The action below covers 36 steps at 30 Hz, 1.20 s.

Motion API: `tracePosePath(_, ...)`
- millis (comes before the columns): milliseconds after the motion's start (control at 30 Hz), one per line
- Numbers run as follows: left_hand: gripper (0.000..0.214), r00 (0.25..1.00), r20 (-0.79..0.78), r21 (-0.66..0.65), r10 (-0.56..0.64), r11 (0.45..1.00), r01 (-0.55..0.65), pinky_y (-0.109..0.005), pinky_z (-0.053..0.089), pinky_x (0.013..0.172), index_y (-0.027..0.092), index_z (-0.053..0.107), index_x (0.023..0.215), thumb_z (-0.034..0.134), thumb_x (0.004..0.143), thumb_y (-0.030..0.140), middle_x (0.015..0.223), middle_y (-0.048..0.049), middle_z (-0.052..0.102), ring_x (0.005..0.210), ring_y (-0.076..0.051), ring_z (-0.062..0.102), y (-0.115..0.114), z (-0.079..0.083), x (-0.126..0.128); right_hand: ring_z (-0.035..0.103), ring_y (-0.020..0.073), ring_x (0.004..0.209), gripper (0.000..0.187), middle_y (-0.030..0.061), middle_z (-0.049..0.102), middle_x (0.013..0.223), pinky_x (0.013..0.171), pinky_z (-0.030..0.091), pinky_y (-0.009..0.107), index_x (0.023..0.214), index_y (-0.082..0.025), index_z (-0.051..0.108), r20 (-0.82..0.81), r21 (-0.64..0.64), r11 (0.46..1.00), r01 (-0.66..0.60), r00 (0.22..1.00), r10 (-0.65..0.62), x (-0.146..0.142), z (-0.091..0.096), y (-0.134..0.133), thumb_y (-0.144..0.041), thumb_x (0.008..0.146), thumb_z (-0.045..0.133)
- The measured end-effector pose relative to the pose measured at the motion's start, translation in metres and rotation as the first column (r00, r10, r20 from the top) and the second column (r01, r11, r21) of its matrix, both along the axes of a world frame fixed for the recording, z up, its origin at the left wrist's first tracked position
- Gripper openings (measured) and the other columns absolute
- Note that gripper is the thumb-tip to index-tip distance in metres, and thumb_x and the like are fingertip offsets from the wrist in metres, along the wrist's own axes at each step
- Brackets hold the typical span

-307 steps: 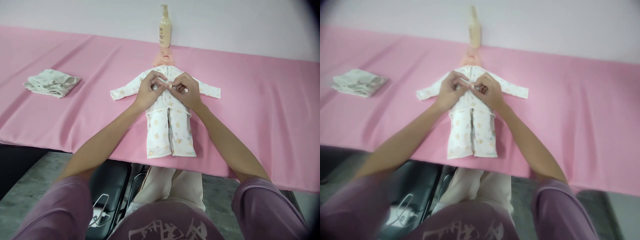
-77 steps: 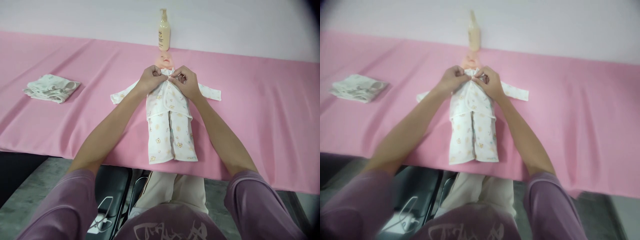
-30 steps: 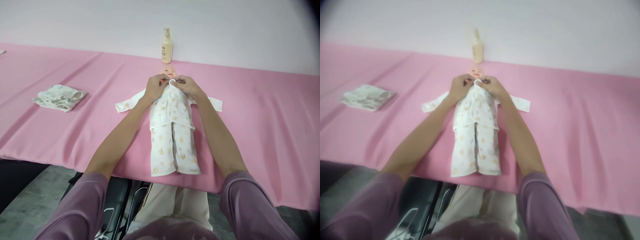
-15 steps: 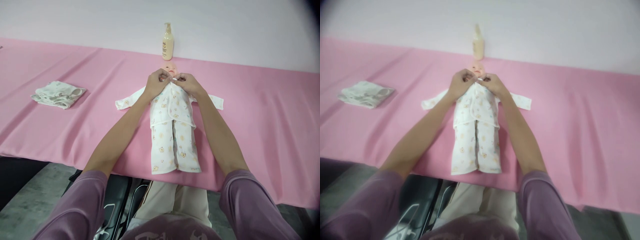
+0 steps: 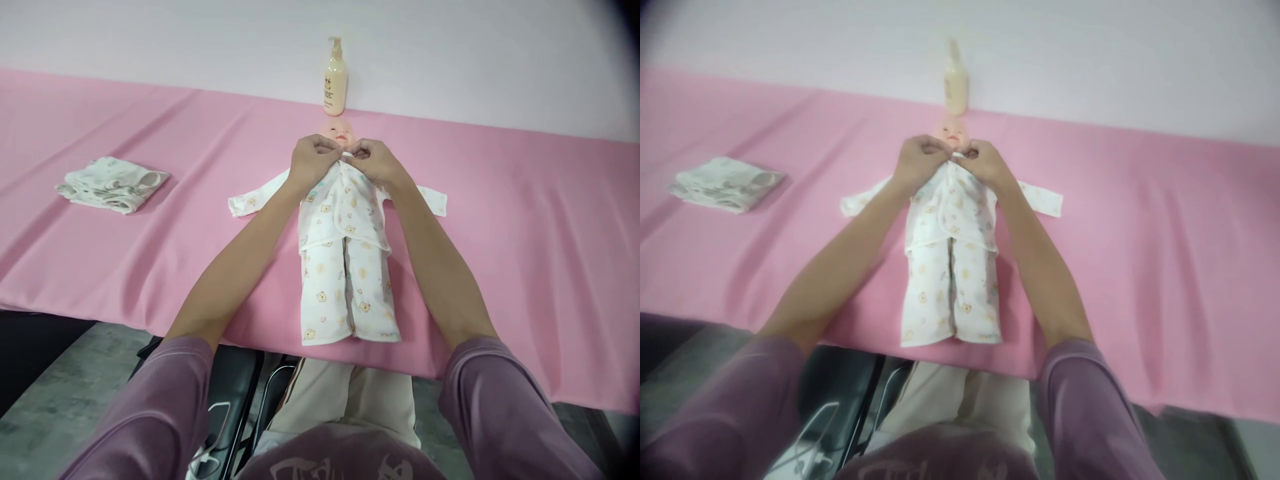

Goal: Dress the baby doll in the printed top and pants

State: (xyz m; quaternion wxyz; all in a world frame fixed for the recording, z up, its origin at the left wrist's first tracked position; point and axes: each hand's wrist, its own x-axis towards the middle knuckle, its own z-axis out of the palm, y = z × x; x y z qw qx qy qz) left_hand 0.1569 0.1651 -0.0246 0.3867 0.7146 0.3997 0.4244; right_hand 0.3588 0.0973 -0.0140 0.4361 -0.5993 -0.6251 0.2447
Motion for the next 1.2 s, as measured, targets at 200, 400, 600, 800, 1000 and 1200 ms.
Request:
tracePosePath(200, 0.031, 1.0, 0.024, -0.03, 0.02, 0.999, -0.02, -0.044, 0.072, 0.103, 0.027, 0.068, 0.118, 0.095, 0.104, 0.023, 0.11, -0.0055, 0.085, 0.108, -0.028, 0.087, 0.013, -0.012, -0.001, 0.078, 0.0352, 0.12, 0.059, 0.0103, 0.081, 0.107, 0.118, 0.07, 0.055, 0.104, -0.026, 0.078, 0.004, -0.025, 0.999, 0.021, 1.0, -0.02, 0.0, 0.002, 0.001, -0.071, 0.084, 0.112)
tracePosePath(400, 0.032, 0.999, 0.034, -0.025, 0.041, 0.999, -0.041, -0.044, 0.069, 0.104, 0.027, 0.064, 0.119, 0.093, 0.106, 0.025, 0.109, -0.0051, 0.084, 0.109, -0.028, 0.085, 0.012, -0.015, -0.002, 0.079, 0.0373, 0.118, 0.05, 0.0112, 0.083, 0.108, 0.114, 0.072, 0.06, 0.105, -0.025, 0.083, -0.026, -0.06, 0.998, -0.028, 0.999, 0.027, 0.003, 0.007, -0.005, -0.067, 0.091, 0.108)
tracePosePath(600, 0.038, 0.998, -0.024, 0.079, 0.053, 0.996, -0.051, -0.044, 0.065, 0.108, 0.029, 0.063, 0.12, 0.098, 0.105, 0.03, 0.109, -0.0037, 0.085, 0.12, -0.031, 0.084, 0.007, -0.014, 0.001, 0.08, 0.0376, 0.119, 0.045, 0.0112, 0.084, 0.109, 0.114, 0.072, 0.062, 0.104, -0.025, 0.084, -0.023, -0.034, 0.999, -0.029, 0.999, 0.028, 0.006, 0.004, -0.003, -0.061, 0.092, 0.109)
tracePosePath(800, 0.032, 0.994, -0.039, 0.091, 0.1, 0.991, -0.096, -0.044, 0.065, 0.107, 0.028, 0.061, 0.113, 0.089, 0.106, 0.014, 0.107, -0.0037, 0.087, 0.112, -0.029, 0.086, -0.006, -0.004, 0.002, 0.08, 0.0362, 0.112, 0.051, 0.0099, 0.082, 0.1, 0.109, 0.072, 0.059, 0.101, -0.024, 0.083, -0.013, -0.044, 0.999, -0.001, 1.0, 0.001, 0.006, 0.004, 0.0, -0.063, 0.085, 0.113)
tracePosePath(1000, 0.029, 0.997, -0.055, 0.127, 0.055, 0.991, -0.048, -0.044, 0.065, 0.11, 0.028, 0.069, 0.115, 0.095, 0.104, 0.022, 0.11, -0.0038, 0.086, 0.12, -0.031, 0.085, -0.003, -0.004, 0.003, 0.079, 0.0365, 0.112, 0.053, 0.0085, 0.08, 0.093, 0.107, 0.073, 0.057, 0.094, -0.026, 0.078, -0.026, -0.039, 0.999, 0.014, 1.0, -0.015, 0.003, 0.006, -0.003, -0.064, 0.084, 0.113)
tracePosePath(1200, 0.026, 0.998, -0.039, 0.158, 0.04, 0.987, -0.034, -0.044, 0.065, 0.112, 0.028, 0.071, 0.115, 0.095, 0.105, 0.025, 0.109, -0.0048, 0.085, 0.119, -0.03, 0.084, 0.003, -0.01, 0.003, 0.079, 0.0353, 0.112, 0.047, 0.0093, 0.081, 0.097, 0.106, 0.073, 0.055, 0.097, -0.024, 0.081, -0.032, -0.075, 0.997, 0.022, 0.999, -0.024, 0.003, 0.009, -0.004, -0.054, 0.086, 0.115)
